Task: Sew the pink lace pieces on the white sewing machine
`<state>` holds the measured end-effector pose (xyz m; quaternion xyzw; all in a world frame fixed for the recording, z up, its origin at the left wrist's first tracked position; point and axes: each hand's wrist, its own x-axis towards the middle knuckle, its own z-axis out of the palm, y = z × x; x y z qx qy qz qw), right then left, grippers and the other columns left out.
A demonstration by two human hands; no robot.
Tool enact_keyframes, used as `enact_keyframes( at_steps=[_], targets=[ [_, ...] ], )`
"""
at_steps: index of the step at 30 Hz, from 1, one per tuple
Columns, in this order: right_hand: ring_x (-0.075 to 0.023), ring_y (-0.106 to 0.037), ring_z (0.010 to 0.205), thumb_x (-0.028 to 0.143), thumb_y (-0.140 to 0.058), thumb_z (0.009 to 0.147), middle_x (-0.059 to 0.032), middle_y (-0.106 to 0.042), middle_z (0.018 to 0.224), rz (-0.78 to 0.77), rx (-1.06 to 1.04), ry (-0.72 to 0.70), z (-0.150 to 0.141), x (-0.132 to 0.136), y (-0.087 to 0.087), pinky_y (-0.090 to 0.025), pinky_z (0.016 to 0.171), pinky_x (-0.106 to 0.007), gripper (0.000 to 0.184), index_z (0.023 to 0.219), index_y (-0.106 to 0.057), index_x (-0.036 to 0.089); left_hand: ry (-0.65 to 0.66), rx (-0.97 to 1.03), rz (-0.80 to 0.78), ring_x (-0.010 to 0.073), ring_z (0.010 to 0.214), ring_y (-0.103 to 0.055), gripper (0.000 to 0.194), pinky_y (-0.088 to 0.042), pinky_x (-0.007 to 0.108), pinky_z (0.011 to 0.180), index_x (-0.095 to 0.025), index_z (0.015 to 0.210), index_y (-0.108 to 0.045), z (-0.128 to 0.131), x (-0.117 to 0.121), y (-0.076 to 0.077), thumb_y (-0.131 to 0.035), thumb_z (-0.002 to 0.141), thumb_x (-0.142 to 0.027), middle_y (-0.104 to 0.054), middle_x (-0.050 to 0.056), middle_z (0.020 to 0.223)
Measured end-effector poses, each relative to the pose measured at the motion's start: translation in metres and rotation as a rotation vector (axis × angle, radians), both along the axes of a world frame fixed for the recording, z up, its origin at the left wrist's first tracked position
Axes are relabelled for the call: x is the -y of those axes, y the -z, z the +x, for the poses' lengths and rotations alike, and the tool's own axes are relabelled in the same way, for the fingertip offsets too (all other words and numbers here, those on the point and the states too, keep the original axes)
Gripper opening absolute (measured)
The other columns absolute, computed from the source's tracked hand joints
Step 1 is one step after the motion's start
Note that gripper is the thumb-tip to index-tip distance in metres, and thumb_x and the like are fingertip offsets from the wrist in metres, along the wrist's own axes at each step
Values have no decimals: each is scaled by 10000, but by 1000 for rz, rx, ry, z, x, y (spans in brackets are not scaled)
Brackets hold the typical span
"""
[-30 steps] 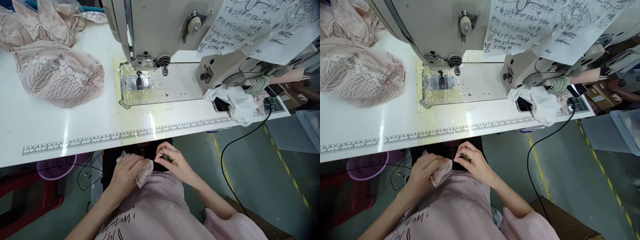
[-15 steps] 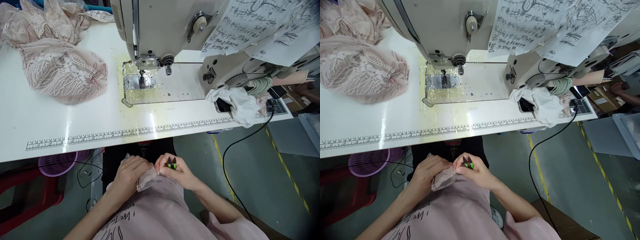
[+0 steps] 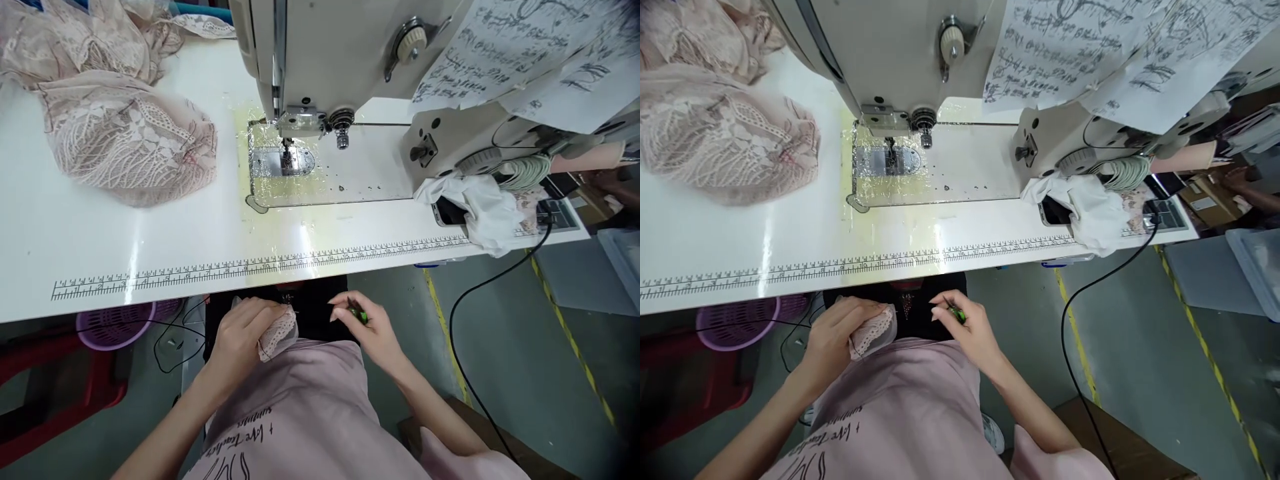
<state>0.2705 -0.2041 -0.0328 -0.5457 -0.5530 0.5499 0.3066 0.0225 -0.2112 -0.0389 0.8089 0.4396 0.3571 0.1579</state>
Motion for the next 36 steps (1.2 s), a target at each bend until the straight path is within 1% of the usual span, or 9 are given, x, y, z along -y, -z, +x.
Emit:
enact_keyframes(
  at_steps=[4,7,11,18,21,25,30,32,36],
  targets=[
    [-83,-479,598,359,-652,882,-49,-652,1023,77,-48,-89,-26,1,3,-406,542,-248,276,1136,-668,252,29,-4,-4,171,799,-633,206,-469,289,670,-144,1052,-616,5,2,1,-556,888,-34,-693,67,899],
    [-79,-469,583,324,-676,865,-48,-654,982,125,-75,-117,-40,-3,4,-391,513,-246,191,1026,-712,228,46,-10,-9,171,800,-629,187,-461,293,680,-146,1043,-617,5,3,1,-591,880,-59,-692,64,908],
    [-133,-578,746,300,-616,915,-34,-640,836,168,-40,-138,-36,-10,1,-430,592,-257,148,856,-707,200,49,-22,-27,162,776,-614,195,-452,284,668,-150,1049,-616,6,3,-1,-560,890,-51,-686,51,881],
    [-156,-573,925,311,-565,948,-65,-588,1016,70,-105,-207,-29,-8,-8,-449,683,-261,161,852,-637,203,91,-35,-127,146,682,-540,181,-403,278,598,-168,1005,-652,11,1,-5,-483,951,-133,-627,32,767],
    [-92,-543,698,349,-568,946,-54,-604,1000,-56,-317,-203,-34,-3,-5,-414,569,-235,179,857,-598,196,96,-13,-127,139,664,-514,171,-377,279,585,-170,912,-645,13,1,-5,-485,949,-121,-622,30,756],
    [15,-254,392,409,-573,936,-12,-612,948,-240,-514,-192,-36,0,4,-234,396,-213,236,863,-538,187,110,-23,-87,139,662,-508,170,-366,283,590,-168,888,-629,13,1,-5,-489,933,-83,-625,26,751],
    [-102,-540,708,375,-614,915,-30,-617,906,-186,-411,-215,-32,-1,2,-431,625,-243,203,854,-581,184,134,-76,-51,145,655,-502,158,-352,287,592,-160,892,-620,10,4,-4,-499,926,-65,-616,26,735],
    [-140,-569,825,364,-619,913,-35,-623,898,-154,-383,-225,-31,-2,-2,-455,743,-284,193,855,-590,182,140,-72,-19,147,660,-509,148,-353,286,591,-152,943,-622,10,6,-4,-503,927,-66,-630,33,752],
    [-152,-585,831,370,-581,935,-42,-639,898,-170,-321,-309,-29,-1,-13,-463,760,-301,205,864,-601,179,152,-78,15,148,670,-539,138,-375,289,598,-155,967,-618,12,9,-2,-507,932,-81,-646,35,760]
  ],
)
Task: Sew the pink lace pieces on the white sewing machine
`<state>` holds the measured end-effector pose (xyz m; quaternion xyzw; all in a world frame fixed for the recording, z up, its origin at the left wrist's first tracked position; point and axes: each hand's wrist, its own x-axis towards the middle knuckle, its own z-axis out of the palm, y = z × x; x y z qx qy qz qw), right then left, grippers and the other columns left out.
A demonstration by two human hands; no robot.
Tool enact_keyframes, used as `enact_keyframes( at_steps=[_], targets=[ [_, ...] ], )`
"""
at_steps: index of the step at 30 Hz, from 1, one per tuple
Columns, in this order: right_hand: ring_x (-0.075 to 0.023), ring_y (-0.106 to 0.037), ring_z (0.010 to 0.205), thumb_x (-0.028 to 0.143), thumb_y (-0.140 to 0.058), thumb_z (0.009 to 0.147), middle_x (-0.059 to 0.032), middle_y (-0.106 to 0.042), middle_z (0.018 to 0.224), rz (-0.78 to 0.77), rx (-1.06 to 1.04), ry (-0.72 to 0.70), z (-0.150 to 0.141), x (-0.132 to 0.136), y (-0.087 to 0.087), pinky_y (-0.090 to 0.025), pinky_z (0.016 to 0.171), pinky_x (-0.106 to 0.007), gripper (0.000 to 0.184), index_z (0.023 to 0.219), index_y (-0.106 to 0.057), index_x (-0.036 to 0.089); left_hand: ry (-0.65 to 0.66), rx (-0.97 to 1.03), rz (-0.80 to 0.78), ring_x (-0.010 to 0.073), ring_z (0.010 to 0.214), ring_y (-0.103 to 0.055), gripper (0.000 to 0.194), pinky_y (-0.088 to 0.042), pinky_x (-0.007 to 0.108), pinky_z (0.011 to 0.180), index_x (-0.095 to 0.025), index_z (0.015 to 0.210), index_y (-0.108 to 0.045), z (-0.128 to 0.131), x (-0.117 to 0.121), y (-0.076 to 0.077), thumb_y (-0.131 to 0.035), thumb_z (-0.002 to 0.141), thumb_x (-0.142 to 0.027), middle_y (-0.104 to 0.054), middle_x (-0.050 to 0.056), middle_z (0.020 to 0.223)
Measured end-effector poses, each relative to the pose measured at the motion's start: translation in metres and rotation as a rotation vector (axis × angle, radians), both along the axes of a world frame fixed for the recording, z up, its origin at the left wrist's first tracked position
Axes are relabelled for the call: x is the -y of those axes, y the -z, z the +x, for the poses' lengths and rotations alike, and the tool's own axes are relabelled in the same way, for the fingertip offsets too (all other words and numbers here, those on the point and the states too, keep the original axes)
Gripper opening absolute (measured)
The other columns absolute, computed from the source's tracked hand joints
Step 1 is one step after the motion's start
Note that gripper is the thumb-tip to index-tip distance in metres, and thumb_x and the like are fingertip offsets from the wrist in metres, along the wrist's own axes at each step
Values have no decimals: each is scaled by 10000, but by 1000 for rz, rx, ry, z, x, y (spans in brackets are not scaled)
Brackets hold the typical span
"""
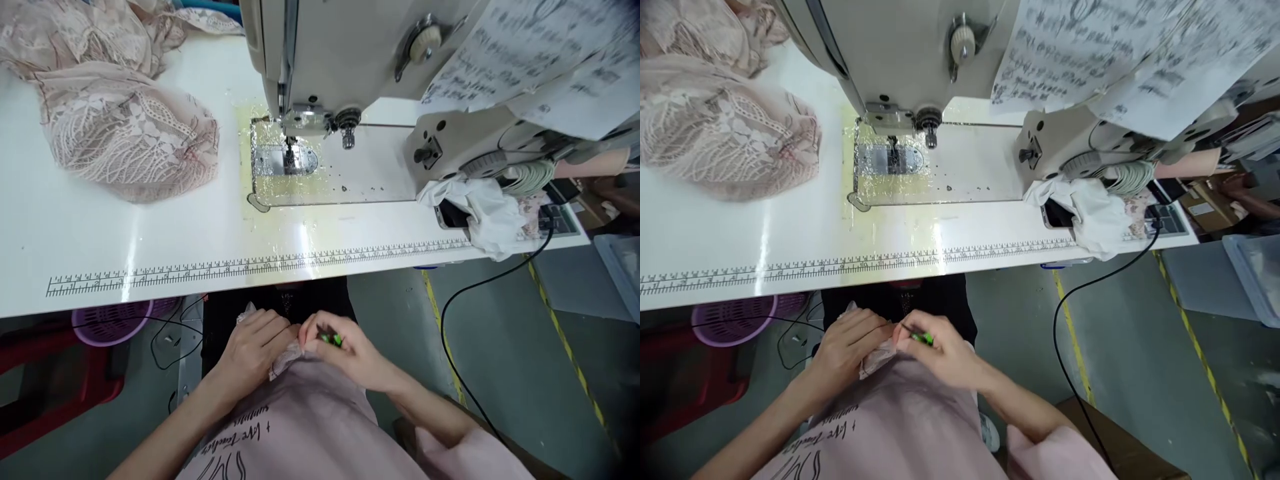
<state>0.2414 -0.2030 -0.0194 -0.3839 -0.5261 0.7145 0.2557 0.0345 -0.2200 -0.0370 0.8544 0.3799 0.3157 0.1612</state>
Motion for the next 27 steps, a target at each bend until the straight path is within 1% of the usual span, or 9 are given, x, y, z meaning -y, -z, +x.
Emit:
enact_keyframes(
  at_steps=[2,5,8,10,13,18,20,24,27],
  targets=[
    [-150,-595,831,362,-582,934,-35,-642,878,3,-11,-1,0,1,-5,-468,768,-298,203,843,-601,181,9,6,14,143,656,-543,139,-383,285,589,-157,972,-615,0,0,1,-503,935,-85,-644,30,743],
    [-147,-604,807,345,-581,934,-40,-661,873,-46,-60,-166,7,2,-7,-471,748,-292,192,841,-608,180,-25,24,37,145,652,-561,131,-398,281,576,-152,985,-621,-7,-3,3,-523,925,-89,-652,34,742],
    [-140,-579,790,366,-592,925,-27,-638,849,-16,32,55,29,-1,-1,-450,731,-283,198,836,-594,189,-118,22,40,159,711,-605,197,-437,289,620,-154,1054,-635,-20,-7,4,-561,893,-68,-681,56,814],
    [-146,-575,764,405,-568,932,-41,-655,870,-48,136,25,49,-2,8,-437,684,-281,235,835,-598,194,-127,27,28,156,708,-610,234,-443,290,627,-166,1078,-641,-26,-9,4,-558,887,-58,-684,49,817],
    [-172,-604,748,449,-517,945,-46,-681,819,-29,461,-13,74,0,24,-414,633,-277,288,831,-607,200,-132,61,26,154,697,-605,241,-440,288,616,-160,1079,-646,-25,-10,3,-579,873,-55,-679,47,804],
    [-202,-610,604,306,-436,951,-84,-701,742,112,1401,-74,100,15,51,-304,508,-260,235,941,-643,196,-166,103,-5,151,708,-610,233,-466,281,620,-158,1060,-660,-15,-10,3,-568,876,-48,-683,50,810],
    [-206,-606,586,228,-465,910,-122,-724,814,119,1511,-110,109,19,57,-279,491,-266,224,914,-683,179,-177,130,-50,150,714,-622,232,-483,277,623,-171,1054,-671,-13,-10,1,-550,890,-60,-691,47,815],
    [-113,-508,512,212,-481,886,-117,-667,1236,137,1283,74,114,19,53,-324,486,-275,316,1129,-681,220,-172,192,-141,160,754,-660,244,-515,272,631,-199,1060,-688,-13,-10,-3,-532,906,-92,-710,44,844],
    [-60,-322,406,405,-572,870,-105,-708,1149,-38,752,296,105,17,44,-314,412,-262,387,1202,-666,230,-158,208,-175,166,783,-669,253,-526,267,639,-203,1083,-682,-12,-9,-3,-557,895,-88,-713,44,874]
  ],
)
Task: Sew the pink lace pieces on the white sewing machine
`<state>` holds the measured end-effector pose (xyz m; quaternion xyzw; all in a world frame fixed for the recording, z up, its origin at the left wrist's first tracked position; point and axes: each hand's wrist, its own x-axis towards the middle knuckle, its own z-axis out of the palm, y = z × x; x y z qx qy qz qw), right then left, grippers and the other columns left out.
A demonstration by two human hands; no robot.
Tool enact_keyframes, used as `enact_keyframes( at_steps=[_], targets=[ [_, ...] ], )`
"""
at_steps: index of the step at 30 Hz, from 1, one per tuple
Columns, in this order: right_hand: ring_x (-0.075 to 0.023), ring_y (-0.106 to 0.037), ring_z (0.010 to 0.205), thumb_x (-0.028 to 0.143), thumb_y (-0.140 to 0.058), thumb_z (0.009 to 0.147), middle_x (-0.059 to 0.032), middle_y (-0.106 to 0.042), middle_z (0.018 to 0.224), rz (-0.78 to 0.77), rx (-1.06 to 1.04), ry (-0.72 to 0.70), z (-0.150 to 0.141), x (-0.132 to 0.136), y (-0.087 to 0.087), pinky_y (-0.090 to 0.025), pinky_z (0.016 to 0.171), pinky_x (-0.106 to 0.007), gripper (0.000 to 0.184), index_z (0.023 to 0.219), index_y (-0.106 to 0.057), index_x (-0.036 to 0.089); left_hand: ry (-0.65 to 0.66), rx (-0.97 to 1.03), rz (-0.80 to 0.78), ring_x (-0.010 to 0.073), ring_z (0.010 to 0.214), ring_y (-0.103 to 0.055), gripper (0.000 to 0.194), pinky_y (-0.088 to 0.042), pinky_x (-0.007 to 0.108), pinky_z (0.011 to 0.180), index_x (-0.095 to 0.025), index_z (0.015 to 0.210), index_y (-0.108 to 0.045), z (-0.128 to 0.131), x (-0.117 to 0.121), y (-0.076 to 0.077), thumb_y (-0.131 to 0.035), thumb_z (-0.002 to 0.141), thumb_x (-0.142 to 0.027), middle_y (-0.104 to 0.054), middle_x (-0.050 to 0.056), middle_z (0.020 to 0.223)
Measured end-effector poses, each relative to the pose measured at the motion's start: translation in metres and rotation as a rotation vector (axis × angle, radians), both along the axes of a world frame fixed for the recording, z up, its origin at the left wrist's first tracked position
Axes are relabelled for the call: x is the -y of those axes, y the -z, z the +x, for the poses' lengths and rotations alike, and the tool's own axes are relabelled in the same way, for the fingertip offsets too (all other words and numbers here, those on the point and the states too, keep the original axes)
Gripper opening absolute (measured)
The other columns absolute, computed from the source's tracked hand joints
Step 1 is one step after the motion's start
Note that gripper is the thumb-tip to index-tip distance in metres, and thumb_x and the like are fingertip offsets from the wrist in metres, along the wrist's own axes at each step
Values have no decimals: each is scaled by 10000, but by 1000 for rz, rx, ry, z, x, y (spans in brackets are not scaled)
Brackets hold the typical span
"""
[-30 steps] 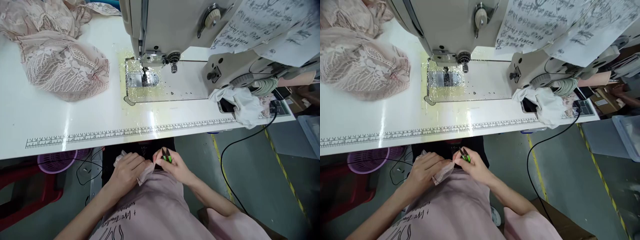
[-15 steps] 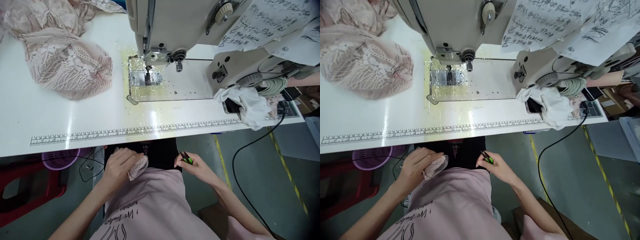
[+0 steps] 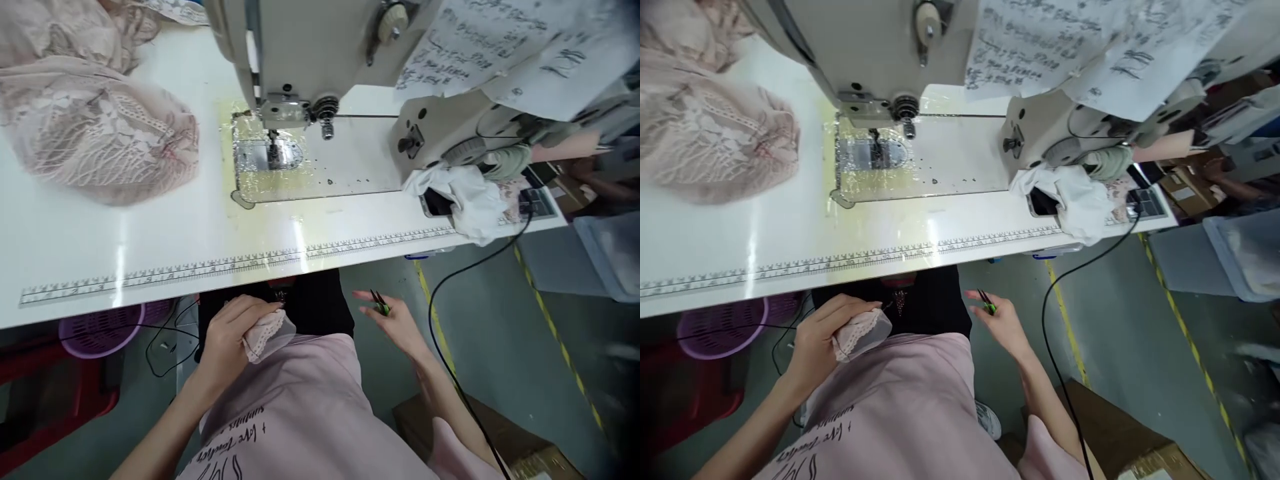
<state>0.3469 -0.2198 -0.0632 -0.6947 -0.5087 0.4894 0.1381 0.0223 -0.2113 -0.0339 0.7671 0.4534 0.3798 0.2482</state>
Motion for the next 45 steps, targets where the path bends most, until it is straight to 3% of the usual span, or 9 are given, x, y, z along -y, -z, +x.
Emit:
enact_keyframes(
  at_steps=[3,6,11,15,20,26,32,39,45],
  targets=[
    [-36,-282,392,460,-652,826,-92,-747,995,-28,-344,133,-9,-4,-6,-396,439,-260,398,1117,-713,195,19,-4,-15,167,809,-668,274,-534,271,663,-208,1112,-674,2,2,2,-573,890,-83,-710,45,907],
    [-29,-293,389,439,-694,815,-50,-746,796,-7,-481,209,-13,-6,-8,-491,568,-278,347,1052,-736,189,36,-3,-17,176,831,-666,273,-536,285,680,-212,1129,-670,6,4,4,-579,896,-102,-706,53,938],
    [-32,-267,387,437,-725,798,-1,-687,662,-18,-515,244,-25,-5,-11,-367,458,-245,254,849,-749,189,58,-12,43,192,877,-663,280,-528,313,720,-225,1131,-660,14,5,4,-590,891,-101,-709,62,995],
    [-91,-456,538,388,-702,832,-23,-650,691,190,-499,116,-55,1,-20,-398,553,-263,253,683,-696,184,66,-45,82,194,905,-646,294,-495,316,722,-219,1145,-646,19,6,5,-593,891,-80,-701,76,1023],
    [-34,-298,469,279,-729,810,-25,-601,922,391,-514,-68,-95,6,-31,-311,456,-252,120,911,-701,220,81,-66,95,201,917,-629,334,-473,326,728,-218,1185,-626,20,7,6,-627,876,-92,-688,87,1042],
    [-90,-484,623,244,-720,828,-25,-583,878,571,-551,-138,-111,0,-33,-381,479,-226,170,997,-707,248,73,-66,129,185,845,-635,267,-459,308,681,-210,1148,-641,21,7,8,-622,893,-135,-698,71,982],
    [-76,-448,576,272,-708,842,-5,-553,788,415,-597,-28,-110,-8,-34,-354,493,-243,76,798,-719,211,95,-16,70,175,828,-656,306,-497,298,684,-222,1184,-626,20,7,9,-605,895,-125,-711,68,1000],
    [-92,-472,621,287,-678,869,-9,-556,808,423,-506,-19,-111,-11,-32,-360,522,-247,103,808,-706,210,242,290,-263,175,922,-677,208,-541,266,737,-211,1051,-623,21,10,6,-581,884,-95,-697,73,1003],
    [-111,-510,688,302,-636,899,-15,-565,822,409,-472,-64,-112,-12,-35,-387,559,-244,141,799,-656,205,233,230,-198,142,807,-620,107,-487,257,680,-198,903,-653,23,8,1,-604,880,-106,-668,51,928]
  ],
)
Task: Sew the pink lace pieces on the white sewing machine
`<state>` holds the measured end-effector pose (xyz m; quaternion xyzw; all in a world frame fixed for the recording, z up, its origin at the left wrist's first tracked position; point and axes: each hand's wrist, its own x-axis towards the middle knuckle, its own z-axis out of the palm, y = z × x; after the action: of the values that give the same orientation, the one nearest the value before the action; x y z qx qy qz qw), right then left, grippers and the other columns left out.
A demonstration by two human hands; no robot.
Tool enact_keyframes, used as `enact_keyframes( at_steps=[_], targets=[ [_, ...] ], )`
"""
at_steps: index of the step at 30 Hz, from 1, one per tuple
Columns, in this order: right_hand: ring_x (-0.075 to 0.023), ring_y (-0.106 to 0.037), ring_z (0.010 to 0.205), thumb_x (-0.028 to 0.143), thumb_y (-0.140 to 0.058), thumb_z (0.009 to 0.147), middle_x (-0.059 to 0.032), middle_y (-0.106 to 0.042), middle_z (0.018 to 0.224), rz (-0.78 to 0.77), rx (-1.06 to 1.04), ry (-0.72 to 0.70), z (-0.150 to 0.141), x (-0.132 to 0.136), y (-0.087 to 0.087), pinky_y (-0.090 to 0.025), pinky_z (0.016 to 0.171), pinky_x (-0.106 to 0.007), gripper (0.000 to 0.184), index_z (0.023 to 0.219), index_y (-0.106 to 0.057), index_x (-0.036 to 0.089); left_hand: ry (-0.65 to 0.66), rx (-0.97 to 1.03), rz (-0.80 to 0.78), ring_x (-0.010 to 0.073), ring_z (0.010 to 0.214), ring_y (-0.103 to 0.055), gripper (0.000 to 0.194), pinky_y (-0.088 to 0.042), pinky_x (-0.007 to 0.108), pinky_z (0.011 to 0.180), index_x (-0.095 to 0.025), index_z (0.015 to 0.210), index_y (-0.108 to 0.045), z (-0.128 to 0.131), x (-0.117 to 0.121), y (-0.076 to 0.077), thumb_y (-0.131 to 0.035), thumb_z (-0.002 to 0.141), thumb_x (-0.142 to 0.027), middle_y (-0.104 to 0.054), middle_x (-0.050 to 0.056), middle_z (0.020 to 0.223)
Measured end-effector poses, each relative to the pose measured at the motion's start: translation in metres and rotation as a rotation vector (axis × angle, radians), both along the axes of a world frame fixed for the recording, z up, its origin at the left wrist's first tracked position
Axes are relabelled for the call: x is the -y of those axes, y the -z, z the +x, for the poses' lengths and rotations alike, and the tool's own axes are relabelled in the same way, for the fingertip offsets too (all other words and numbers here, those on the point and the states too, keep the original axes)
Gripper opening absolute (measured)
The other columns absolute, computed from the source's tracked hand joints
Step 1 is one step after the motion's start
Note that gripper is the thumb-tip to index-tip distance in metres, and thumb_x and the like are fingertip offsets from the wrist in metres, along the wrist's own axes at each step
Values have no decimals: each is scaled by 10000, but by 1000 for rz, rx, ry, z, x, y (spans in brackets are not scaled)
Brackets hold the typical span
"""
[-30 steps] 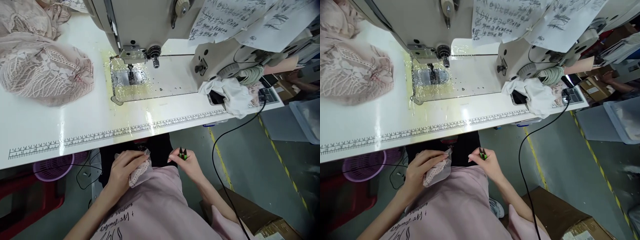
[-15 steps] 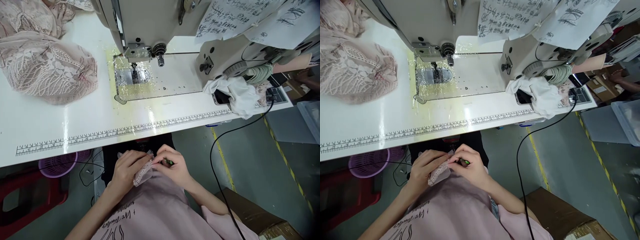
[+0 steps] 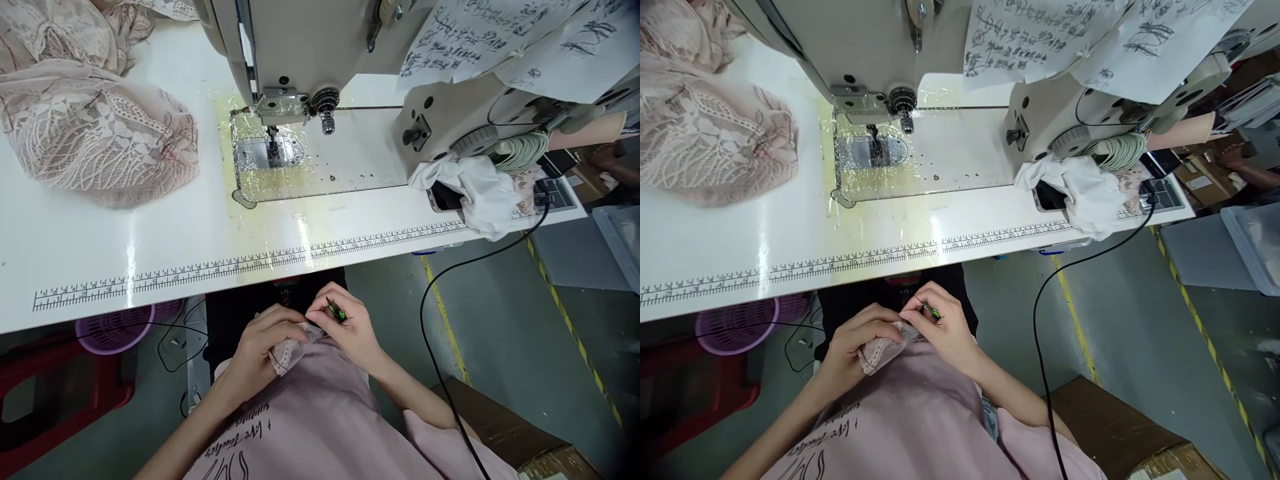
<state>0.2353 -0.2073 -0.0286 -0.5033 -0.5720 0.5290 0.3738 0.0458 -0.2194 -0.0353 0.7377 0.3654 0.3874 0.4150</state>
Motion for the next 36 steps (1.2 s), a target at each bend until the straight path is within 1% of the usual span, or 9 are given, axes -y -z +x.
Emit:
enact_keyframes(
  at_steps=[2,4,6,8,9,12,16,23,36],
  targets=[
    [-104,-488,655,329,-622,908,-9,-565,832,8,26,3,5,0,0,-384,558,-244,122,873,-640,214,-26,-39,60,143,817,-605,123,-480,266,690,-196,921,-646,0,0,0,-596,885,-89,-672,52,939],
    [-91,-452,611,368,-594,925,-6,-572,870,13,58,-23,13,1,0,-380,552,-245,188,1056,-619,236,-43,-57,108,148,835,-601,131,-481,273,697,-192,947,-640,0,0,0,-596,889,-83,-676,58,958],
    [-103,-486,659,389,-512,969,-22,-590,932,18,119,-89,24,2,0,-403,589,-248,296,1227,-575,258,-61,-65,157,150,840,-599,137,-481,276,693,-189,966,-635,0,0,0,-592,895,-80,-683,64,968],
    [-124,-533,742,366,-424,1010,-31,-604,924,42,220,-167,34,3,-1,-425,644,-257,334,1291,-577,273,-75,-69,198,150,837,-596,148,-479,279,690,-187,979,-633,0,0,1,-588,897,-72,-689,67,978],
    [-126,-537,741,351,-409,1017,-26,-604,883,63,271,-201,38,3,-2,-423,646,-257,343,1300,-587,276,-80,-69,214,150,837,-594,153,-477,281,690,-185,984,-633,0,0,1,-586,898,-67,-691,69,984],
    [-106,-503,634,333,-463,1004,-2,-588,770,140,355,-263,42,5,-2,-385,574,-245,340,1302,-609,259,-82,-76,238,151,844,-590,165,-471,288,695,-179,991,-634,0,-1,2,-586,895,-54,-691,74,1006],
    [-106,-541,657,334,-493,994,-14,-635,792,207,364,-288,36,5,-2,-394,556,-235,316,1239,-657,221,-67,-97,259,149,840,-576,164,-464,288,696,-163,988,-630,0,-1,3,-596,886,-40,-692,76,1007],
    [-117,-593,698,353,-477,999,-22,-676,811,264,417,-319,30,3,-4,-427,569,-236,323,1222,-666,216,-61,-138,263,150,836,-568,179,-468,289,694,-178,997,-629,1,1,5,-575,895,-41,-696,62,1001],
    [-134,-579,669,326,-503,986,-23,-675,779,248,410,-325,28,0,-5,-406,561,-264,296,1187,-694,223,-46,-172,253,148,798,-578,152,-470,281,677,-194,972,-632,2,-2,3,-568,903,-75,-707,55,979]
  ],
)
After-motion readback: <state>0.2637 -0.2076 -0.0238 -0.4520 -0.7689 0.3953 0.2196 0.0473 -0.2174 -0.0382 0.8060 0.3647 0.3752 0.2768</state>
